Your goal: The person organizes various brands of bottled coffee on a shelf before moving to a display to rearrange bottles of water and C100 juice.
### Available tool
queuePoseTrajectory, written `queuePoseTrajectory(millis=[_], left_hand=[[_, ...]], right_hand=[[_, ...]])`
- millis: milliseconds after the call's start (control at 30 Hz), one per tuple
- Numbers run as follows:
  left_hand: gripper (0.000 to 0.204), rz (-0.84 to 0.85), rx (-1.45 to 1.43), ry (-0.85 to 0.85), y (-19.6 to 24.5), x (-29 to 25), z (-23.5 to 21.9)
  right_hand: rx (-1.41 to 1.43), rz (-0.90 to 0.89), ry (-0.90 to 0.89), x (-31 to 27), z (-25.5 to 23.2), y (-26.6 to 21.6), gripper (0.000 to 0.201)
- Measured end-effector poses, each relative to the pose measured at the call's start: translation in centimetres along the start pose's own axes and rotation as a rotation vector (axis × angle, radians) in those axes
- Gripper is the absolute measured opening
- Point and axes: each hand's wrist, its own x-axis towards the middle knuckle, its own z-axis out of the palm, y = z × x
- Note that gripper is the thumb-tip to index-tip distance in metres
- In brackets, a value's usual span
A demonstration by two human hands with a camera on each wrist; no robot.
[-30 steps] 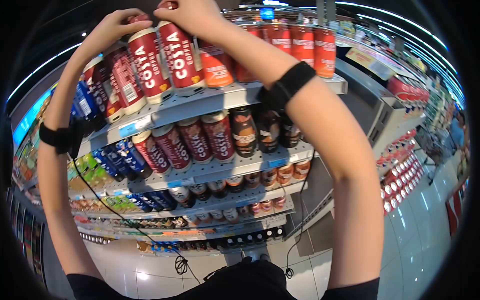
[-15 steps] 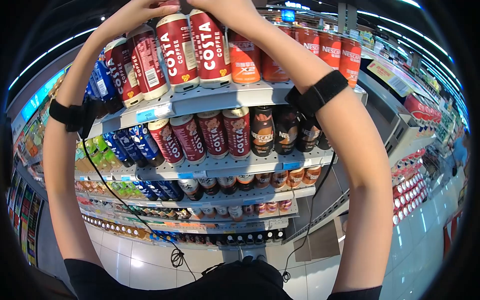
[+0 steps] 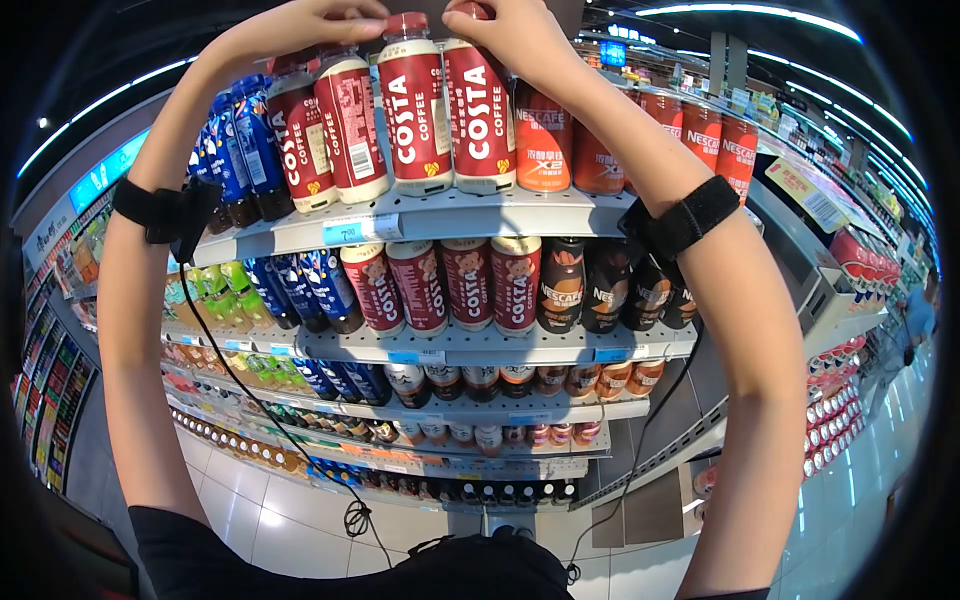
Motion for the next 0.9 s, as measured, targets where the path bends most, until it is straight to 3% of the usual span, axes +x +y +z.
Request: queuePoseTrajectory(millis=[33,100,167,300,433,567,767,800,900], left_hand=[[0.045,-0.067,-0.042,-0.022,0.5,-1.1,-0.5],[0.042,0.056,-0.094,0.055,-4.5,-0.9,-0.1],[0.040,0.091,-0.160,0.003,-5.5,-0.8,-0.4],[0.041,0.090,-0.141,0.011,-6.7,-0.1,0.1],[0.044,0.166,-0.028,0.087,-7.3,1.5,1.0],[0.046,0.158,0.075,0.130,-6.7,1.7,1.1],[0.048,0.156,0.084,0.151,-8.0,1.5,1.3],[0.049,0.103,0.112,0.116,-7.9,1.5,1.0],[0.042,-0.121,-0.006,0.032,-2.0,-0.5,0.2]], right_hand=[[-0.015,0.005,-0.013,0.1,-0.1,0.0,0.025],[-0.133,-0.121,-0.018,1.2,-0.4,0.7,0.029],[-0.234,-0.213,-0.023,2.0,-0.5,0.9,0.031],[-0.081,-0.129,-0.187,3.1,-0.1,0.1,0.035],[-0.184,-0.223,-0.257,4.2,0.7,-0.5,0.035],[-0.379,-0.157,-0.218,3.8,1.3,-1.2,0.032],[-0.294,-0.141,-0.233,3.8,1.2,-1.0,0.031],[-0.293,-0.142,-0.233,3.7,1.2,-1.1,0.031],[-0.301,-0.138,-0.216,3.5,1.2,-1.3,0.032]])
